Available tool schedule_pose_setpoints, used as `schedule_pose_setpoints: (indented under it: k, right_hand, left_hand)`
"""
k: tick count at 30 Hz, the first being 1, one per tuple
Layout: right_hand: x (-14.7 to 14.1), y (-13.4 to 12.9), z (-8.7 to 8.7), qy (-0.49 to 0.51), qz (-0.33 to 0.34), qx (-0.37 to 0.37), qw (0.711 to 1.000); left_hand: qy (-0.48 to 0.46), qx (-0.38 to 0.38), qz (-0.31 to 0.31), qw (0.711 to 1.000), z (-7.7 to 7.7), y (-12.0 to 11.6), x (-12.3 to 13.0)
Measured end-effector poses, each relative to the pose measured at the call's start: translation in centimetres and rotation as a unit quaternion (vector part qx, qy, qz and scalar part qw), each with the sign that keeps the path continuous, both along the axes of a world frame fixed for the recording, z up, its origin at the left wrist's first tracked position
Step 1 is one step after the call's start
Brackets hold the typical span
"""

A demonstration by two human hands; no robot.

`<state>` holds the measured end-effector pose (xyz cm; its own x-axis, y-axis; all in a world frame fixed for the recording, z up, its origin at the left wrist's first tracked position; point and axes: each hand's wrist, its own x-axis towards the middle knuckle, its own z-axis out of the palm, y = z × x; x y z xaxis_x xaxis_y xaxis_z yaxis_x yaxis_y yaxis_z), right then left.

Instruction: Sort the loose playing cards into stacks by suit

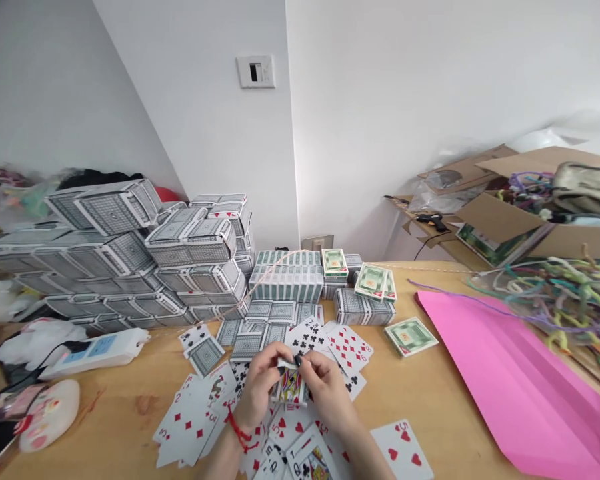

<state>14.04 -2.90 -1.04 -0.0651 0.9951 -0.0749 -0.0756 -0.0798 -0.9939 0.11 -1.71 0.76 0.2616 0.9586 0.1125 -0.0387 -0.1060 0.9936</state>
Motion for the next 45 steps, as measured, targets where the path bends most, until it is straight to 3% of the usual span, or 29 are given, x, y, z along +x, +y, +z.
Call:
schedule_pose_setpoints:
  k: [4, 8, 12, 24, 35, 45]
  right_hand:
    - [0.0, 0.0, -0.2, -0.067, -0.035, 0.035, 0.997]
    - [-0.1, -0.1, -0.3, -0.134, -0.059, 0.068, 0.987]
    - [-0.2, -0.2, -0.5, -0.158, -0.047, 0.089, 0.982]
    - [0.2, -0.2, -0.7, -0.21, -0.072, 0.094, 0.97]
    - [0.2, -0.2, -0.7, -0.208, -0.075, 0.098, 0.97]
    - [0.2, -0.4, -1.3, -0.277, -0.107, 0.141, 0.944]
  left_hand:
    - [0.015, -0.052, 0.031, 0.998, -0.6, 0.2, 0.4]
    - [0.095, -0.034, 0.072, 0.992, -1.1, 0.5, 1.0]
    - [0.079, -0.027, 0.096, 0.992, -1.7, 0.7, 1.1]
    - [-0.004, -0.178, 0.053, 0.983, -1.0, 1.3, 0.7]
    - [-0.05, -0.153, 0.107, 0.981, -1.1, 0.8, 1.3]
    - [0.005, -0.126, 0.128, 0.984, -1.5, 0.7, 1.5]
